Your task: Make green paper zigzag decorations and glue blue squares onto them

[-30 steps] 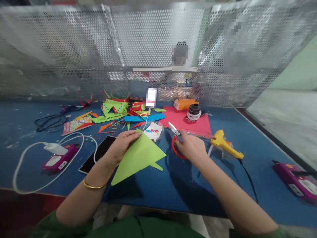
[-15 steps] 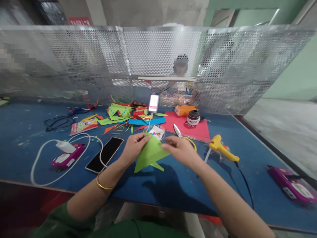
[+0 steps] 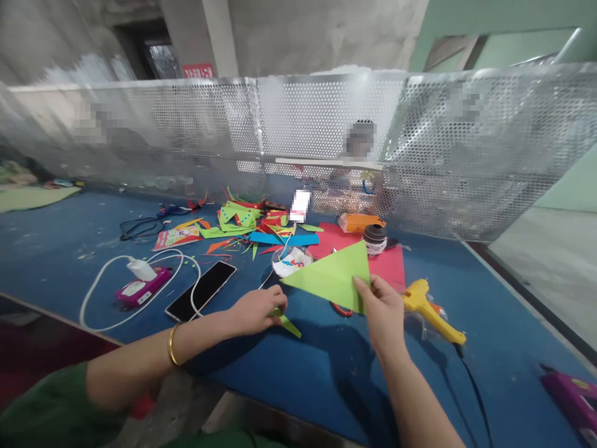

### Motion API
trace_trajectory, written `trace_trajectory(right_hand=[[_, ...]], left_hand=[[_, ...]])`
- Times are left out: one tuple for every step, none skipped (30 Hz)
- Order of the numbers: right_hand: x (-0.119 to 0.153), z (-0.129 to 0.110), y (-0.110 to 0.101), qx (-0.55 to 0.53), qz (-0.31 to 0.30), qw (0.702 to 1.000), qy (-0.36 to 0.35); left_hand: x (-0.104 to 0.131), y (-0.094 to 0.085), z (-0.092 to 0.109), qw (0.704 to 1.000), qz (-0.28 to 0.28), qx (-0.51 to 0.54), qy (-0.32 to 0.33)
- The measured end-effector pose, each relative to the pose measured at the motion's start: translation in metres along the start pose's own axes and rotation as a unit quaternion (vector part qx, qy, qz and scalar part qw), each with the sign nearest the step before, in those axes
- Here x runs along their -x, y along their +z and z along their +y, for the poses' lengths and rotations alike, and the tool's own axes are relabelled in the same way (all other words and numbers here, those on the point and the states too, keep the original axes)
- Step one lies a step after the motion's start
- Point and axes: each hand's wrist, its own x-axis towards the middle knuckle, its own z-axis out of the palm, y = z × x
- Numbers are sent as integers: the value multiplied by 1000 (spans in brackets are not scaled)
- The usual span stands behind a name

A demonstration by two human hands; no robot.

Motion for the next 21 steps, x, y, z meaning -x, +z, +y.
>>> trace_trajectory(right_hand=[[2,2,1,0,-15,1000,8],[4,3,3,-3,-30,999,17],[6,3,4,-9,-44,999,29],[7,2,4,-19,-54,997,42],[7,1,5,-31,-60,996,55],[7,0,5,-44,-62,995,68],[7,-1,5,-57,-61,993,80],[7,-1,5,-66,-61,992,89],[7,-2,6,-73,-62,991,97],[7,-2,6,-78,-65,990,102],[7,-2,6,-81,-68,989,105],[8,-2,7,-82,-70,988,107],[8,-3,7,-84,-73,988,109],[8,-3,7,-86,-76,987,115],[9,-3,7,-88,-75,986,122],[8,-4,7,-91,-70,985,130],[7,-5,6,-95,-58,985,135],[6,-5,4,-99,-37,985,136],[4,-6,3,-104,-8,986,130],[2,-6,2,-108,23,987,121],[0,-6,0,-112,53,986,109]], left_hand=[[-2,1,0,1000,-7,-4,5],[-3,1,0,1000,-12,-9,8],[-4,1,0,1000,-14,-11,10],[-5,0,-1,1000,-12,-13,11],[-6,-1,-2,1000,-5,-12,10],[-6,-2,-3,1000,7,4,13],[-7,-4,-4,1000,8,9,18],[-8,-5,-5,1000,7,12,23],[-10,-6,-6,999,5,16,27],[-11,-7,-7,999,0,17,31],[-13,-8,-7,999,-5,22,35],[-14,-9,-7,999,-11,28,38],[-15,-9,-6,998,-17,36,42],[-15,-9,-4,998,-21,45,45],[-15,-10,-2,997,-23,54,48],[-14,-11,0,997,-20,62,50],[-12,-15,3,996,-15,69,51],[-10,-20,4,996,-9,77,53],[-8,-27,5,995,-3,83,51],[-7,-37,4,995,4,87,46],[-8,-49,0,995,9,90,40]])
